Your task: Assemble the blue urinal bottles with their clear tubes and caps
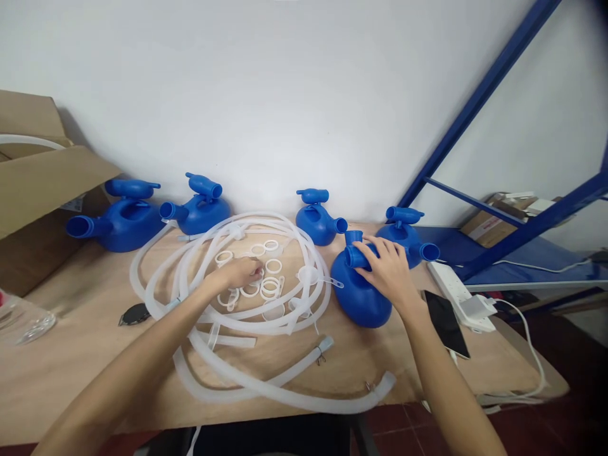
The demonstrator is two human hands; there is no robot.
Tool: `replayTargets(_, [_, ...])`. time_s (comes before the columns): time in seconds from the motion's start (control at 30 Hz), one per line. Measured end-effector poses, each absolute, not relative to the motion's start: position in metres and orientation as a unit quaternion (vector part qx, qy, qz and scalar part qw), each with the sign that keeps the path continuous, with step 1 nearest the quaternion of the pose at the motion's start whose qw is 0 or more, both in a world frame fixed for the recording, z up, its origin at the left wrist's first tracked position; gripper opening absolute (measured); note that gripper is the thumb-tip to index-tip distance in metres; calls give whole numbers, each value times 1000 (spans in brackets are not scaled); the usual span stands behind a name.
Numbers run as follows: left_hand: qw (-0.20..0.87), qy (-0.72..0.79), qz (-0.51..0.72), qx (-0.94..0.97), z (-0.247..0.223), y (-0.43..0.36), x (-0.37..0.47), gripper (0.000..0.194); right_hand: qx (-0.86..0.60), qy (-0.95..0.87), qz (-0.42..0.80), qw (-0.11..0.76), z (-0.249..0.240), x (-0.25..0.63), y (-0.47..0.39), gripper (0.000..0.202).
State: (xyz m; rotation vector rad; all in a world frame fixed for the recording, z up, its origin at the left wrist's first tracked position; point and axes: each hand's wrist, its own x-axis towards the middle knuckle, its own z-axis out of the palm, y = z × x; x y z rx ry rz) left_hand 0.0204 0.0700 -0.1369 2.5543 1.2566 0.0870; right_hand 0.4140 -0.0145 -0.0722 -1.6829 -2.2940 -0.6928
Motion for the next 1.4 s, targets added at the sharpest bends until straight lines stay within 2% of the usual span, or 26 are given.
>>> replayTargets(0.07, [163,433,35,886,-130,69,17,21,-584,-771,-225,117,-70,420,-17,50])
replayTargets(0.17, [185,419,68,886,-107,64,17,30,-580,-782,-198,118,-63,432,-17,57])
replayTargets(0.27, [237,385,162,877,-79,52,31,35,-552,-802,-178,146,-60,444,-17,60])
replayTargets(0.4, [299,329,272,854,-51,29,66,34,-527,-811,-174,185,-64,447,-19,57])
replayTargets(0.53, [282,279,262,880,-40,9,91,42,-525,-816,-210,124,-70,432,-26,59])
replayTargets(0.67, [259,244,224,907,-28,-6,91,46,-604,-746,-247,133,-76,414,-35,67])
replayTargets(0.9, [230,236,264,906,2,-18,68,42,-623,-749,-196,117,-77,413,-38,66])
replayTargets(1.03, [253,238,303,887,-1,-12,65,42,-609,-762,-164,144,-76,424,-30,65])
replayTargets(1.17, [206,224,304,903,-10,-3,66,39,-621,-750,-108,201,-75,431,-22,60])
replayTargets(1.27, [163,215,310,912,-13,-1,64,38,-638,-737,-69,212,-73,433,-19,71])
replayTargets(1.4, [145,213,303,918,-8,-2,57,37,-646,-726,-91,215,-77,429,-22,86])
